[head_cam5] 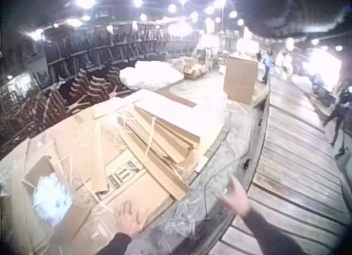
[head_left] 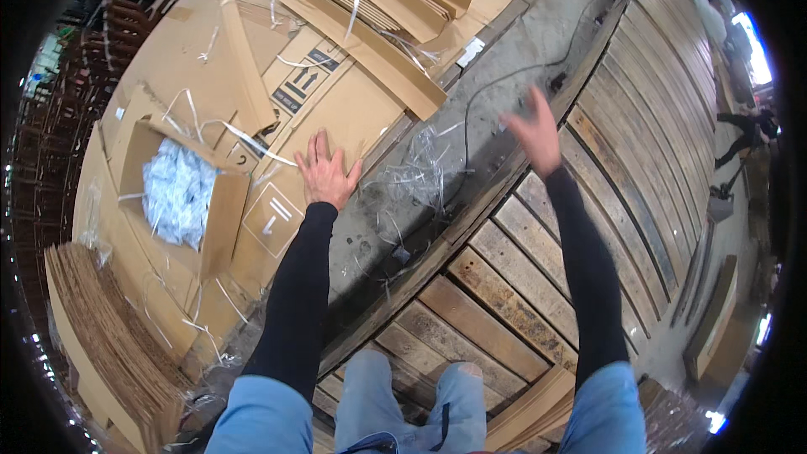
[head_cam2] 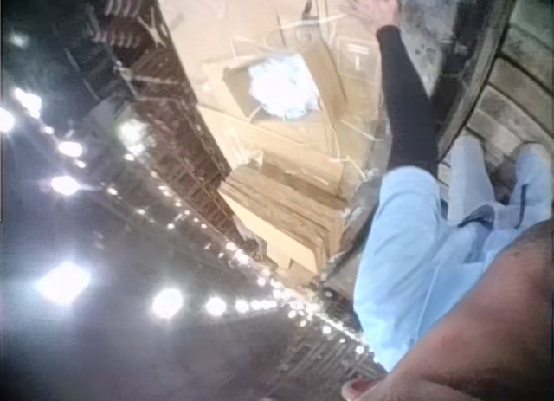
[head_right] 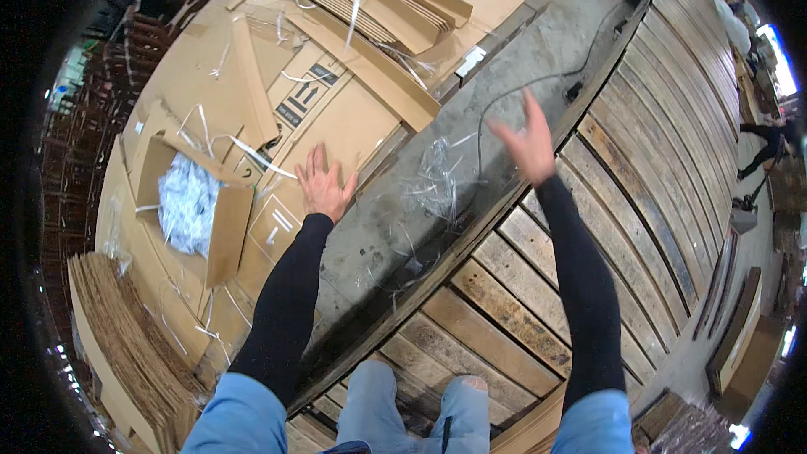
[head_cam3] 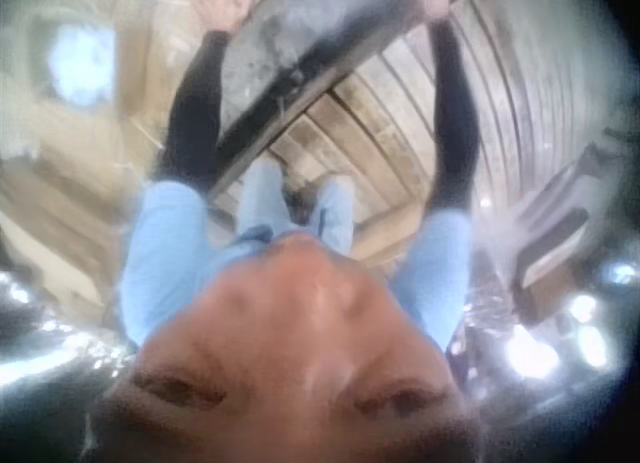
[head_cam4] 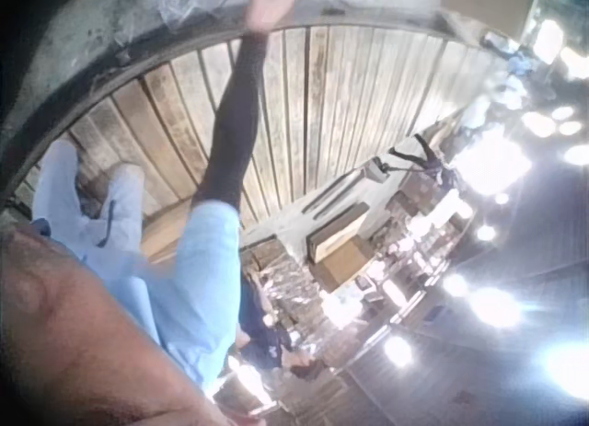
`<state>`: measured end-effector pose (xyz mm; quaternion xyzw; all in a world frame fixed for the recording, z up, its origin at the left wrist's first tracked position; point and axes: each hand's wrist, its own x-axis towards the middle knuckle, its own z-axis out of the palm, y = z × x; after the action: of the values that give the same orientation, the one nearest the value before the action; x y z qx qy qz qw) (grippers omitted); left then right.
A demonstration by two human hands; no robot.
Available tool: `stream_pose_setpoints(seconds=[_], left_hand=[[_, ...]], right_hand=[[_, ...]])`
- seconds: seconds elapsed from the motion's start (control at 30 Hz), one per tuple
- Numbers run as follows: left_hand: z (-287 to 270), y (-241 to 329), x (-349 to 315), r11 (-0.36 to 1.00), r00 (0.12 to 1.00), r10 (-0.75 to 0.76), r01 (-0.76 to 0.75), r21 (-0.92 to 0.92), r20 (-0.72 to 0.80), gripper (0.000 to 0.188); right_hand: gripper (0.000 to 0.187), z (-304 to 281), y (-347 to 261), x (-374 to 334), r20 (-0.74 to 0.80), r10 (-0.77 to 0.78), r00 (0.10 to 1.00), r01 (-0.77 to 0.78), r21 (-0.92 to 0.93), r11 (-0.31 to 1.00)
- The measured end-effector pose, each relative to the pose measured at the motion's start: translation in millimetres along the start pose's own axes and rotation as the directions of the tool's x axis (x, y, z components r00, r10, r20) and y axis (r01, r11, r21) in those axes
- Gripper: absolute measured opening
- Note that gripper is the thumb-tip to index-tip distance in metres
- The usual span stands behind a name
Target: The person repeatedly picks up thin wooden planks from a pile and places them onto a wooden pallet. They handle the planks one at a time, arranging them in a stack on the pallet surface.
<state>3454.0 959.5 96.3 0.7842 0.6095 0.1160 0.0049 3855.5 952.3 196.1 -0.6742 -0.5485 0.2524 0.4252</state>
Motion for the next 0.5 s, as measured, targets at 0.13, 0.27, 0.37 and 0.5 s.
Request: stream_pose_setpoints(seconds=[0.13,0.27,0.37,0.5], left_hand=[[-0.1,8.4,10.4,0.998,0.999,-0.007,0.009,-0.055,0.041,0.045],[-6.0,2.6,14.6,0.996,0.997,-0.032,0.038,-0.080,0.071,0.045],[-7.4,0.1,16.6,0.995,0.996,-0.024,0.032,-0.094,0.082,0.045],[-6.8,1.5,21.5,0.991,0.993,-0.046,0.059,-0.121,0.109,0.044]], right_hand=[[0.117,77.2,-8.8,195.7,0.284,-0.092,0.954,0.098,-0.005,0.995],[0.123,135.3,16.9,263.3,0.433,-0.101,0.896,0.077,0.071,0.994],[0.128,131.4,32.0,268.0,0.512,-0.134,0.848,0.084,0.120,0.989],[0.123,130.7,47.7,275.5,0.237,0.035,0.971,-0.060,0.100,0.993]])
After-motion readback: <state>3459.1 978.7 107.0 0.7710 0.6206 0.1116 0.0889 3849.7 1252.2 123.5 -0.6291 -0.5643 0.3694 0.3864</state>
